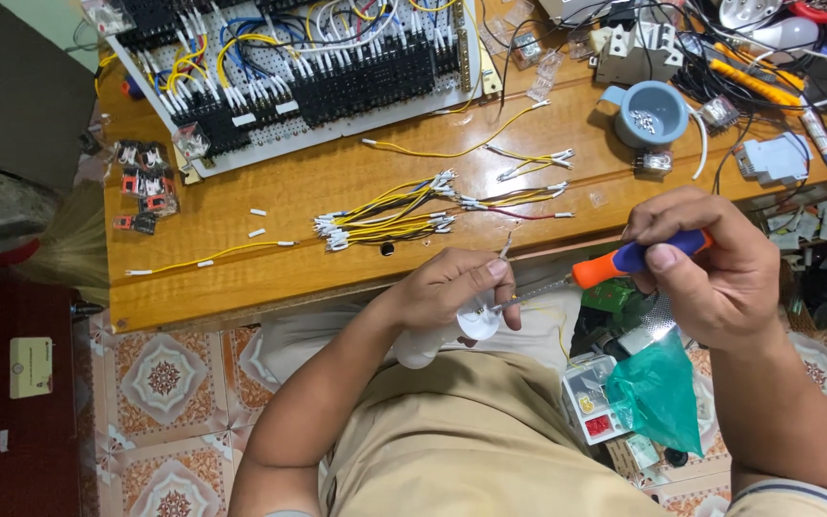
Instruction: The person sits at a low table and wires a white light bulb socket with yellow and black wires. They use a screwdriver to tighten the terminal screws, then insert a light bulb into the socket to test the connection. The person repeats this process with a second light bulb.
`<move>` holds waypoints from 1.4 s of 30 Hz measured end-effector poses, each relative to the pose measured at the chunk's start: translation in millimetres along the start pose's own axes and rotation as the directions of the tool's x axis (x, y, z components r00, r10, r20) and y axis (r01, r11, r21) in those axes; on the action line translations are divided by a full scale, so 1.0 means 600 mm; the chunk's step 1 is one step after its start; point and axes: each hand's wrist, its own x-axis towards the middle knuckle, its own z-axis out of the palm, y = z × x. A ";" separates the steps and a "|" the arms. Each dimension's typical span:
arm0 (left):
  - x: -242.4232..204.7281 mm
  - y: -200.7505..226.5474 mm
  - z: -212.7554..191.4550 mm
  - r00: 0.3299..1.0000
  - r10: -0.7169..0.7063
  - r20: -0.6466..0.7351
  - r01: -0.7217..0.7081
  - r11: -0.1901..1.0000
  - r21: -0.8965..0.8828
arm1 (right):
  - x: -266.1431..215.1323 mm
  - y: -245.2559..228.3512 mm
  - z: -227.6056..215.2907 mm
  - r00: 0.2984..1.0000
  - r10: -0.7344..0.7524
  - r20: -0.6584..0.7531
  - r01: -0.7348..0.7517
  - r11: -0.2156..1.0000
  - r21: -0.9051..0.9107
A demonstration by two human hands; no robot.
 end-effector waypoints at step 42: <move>0.013 -0.009 0.003 0.996 -0.074 0.056 0.071 0.996 0.056 | 0.056 0.068 0.015 0.965 -0.222 0.140 0.200 0.968 0.153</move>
